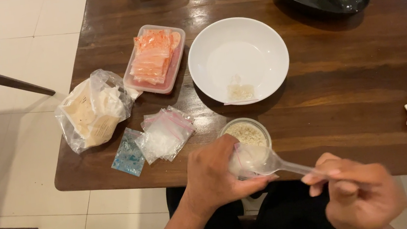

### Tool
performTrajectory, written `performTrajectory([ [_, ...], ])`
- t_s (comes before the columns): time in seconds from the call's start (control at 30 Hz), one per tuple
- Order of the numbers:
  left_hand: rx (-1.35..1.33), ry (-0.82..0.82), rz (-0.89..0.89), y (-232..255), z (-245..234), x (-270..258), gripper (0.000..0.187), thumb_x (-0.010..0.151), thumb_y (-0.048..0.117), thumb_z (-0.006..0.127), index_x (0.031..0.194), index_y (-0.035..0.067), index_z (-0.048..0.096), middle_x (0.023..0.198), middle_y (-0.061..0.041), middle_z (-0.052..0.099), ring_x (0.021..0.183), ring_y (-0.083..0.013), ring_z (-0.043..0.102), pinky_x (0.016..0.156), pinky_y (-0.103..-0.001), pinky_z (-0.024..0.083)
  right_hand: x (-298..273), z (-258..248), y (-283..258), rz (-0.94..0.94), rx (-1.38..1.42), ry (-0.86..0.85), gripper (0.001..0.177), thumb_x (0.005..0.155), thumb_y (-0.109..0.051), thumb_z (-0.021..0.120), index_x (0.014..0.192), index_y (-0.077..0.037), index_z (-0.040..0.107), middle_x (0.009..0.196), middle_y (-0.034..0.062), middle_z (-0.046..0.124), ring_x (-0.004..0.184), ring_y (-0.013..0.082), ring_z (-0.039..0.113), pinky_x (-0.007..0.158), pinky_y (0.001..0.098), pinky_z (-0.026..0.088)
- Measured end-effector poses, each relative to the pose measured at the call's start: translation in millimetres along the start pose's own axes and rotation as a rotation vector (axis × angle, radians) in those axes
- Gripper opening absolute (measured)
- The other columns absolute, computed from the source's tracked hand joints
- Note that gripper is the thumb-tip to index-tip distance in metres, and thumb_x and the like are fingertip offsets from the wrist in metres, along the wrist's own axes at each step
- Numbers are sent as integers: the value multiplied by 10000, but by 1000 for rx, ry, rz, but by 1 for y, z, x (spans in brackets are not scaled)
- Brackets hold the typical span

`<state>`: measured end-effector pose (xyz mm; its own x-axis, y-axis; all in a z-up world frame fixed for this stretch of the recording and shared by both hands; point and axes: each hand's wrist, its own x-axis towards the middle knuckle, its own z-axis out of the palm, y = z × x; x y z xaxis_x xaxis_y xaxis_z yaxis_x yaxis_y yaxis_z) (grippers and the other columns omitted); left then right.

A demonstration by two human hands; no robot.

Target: Using a small spoon to transfer white powder from a jar into multiple small zip-lock bags on a wooden table.

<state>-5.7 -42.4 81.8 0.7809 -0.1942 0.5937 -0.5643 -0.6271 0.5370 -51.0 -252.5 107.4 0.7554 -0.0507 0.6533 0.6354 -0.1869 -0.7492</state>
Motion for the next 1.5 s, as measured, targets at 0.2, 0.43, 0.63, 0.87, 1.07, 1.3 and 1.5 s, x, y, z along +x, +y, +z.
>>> performTrajectory([
  [0.2,-138,40,-125,-16,-17,3,637,624,612,869,847,131,516,680,32,556,564,-108,506,531,-281,418,-2,-8,40,31,160,204,263,1093,-363,566,1051,-103,559,752,111,664,598,151,697,449,243,543],
  [0.43,-548,245,-208,-32,-25,3,697,875,777,551,844,87,457,769,-7,400,700,-123,377,674,-286,351,7,13,58,165,-245,-143,199,985,-232,631,915,-57,697,746,42,733,584,90,696,536,192,575],
  [0.63,-703,18,-213,-24,-26,-1,842,890,949,308,1036,123,390,781,50,439,698,-83,414,712,-263,439,13,13,60,280,-324,-221,269,927,-292,679,1101,-87,691,977,36,680,836,141,646,792,283,557],
  [0.87,-725,-263,-403,36,-47,25,807,890,832,202,1126,90,415,1019,-41,513,902,-139,513,871,-319,493,10,-3,47,-71,-371,61,600,1030,-482,480,1326,39,509,1298,180,564,1237,290,549,1061,388,466],
  [1.07,-714,-374,-209,60,-32,21,389,1066,348,273,1185,-15,345,1095,-196,588,926,-300,585,841,-446,468,-1,-1,13,-92,-214,-103,792,818,-720,576,1055,30,665,958,147,691,816,218,654,792,322,519],
  [1.3,-774,-283,-60,62,-35,21,241,1054,219,469,1034,30,617,946,-82,655,806,-214,632,757,-323,509,13,1,1,-122,-38,-148,286,976,-223,541,803,-11,624,686,102,588,558,206,512,606,328,406],
  [1.5,-724,-188,147,54,-32,22,267,1049,237,511,993,35,675,932,-119,734,832,-264,753,781,-363,583,26,5,-19,-180,56,-160,380,1033,-289,487,768,-43,604,665,82,572,524,184,502,592,327,373],
])
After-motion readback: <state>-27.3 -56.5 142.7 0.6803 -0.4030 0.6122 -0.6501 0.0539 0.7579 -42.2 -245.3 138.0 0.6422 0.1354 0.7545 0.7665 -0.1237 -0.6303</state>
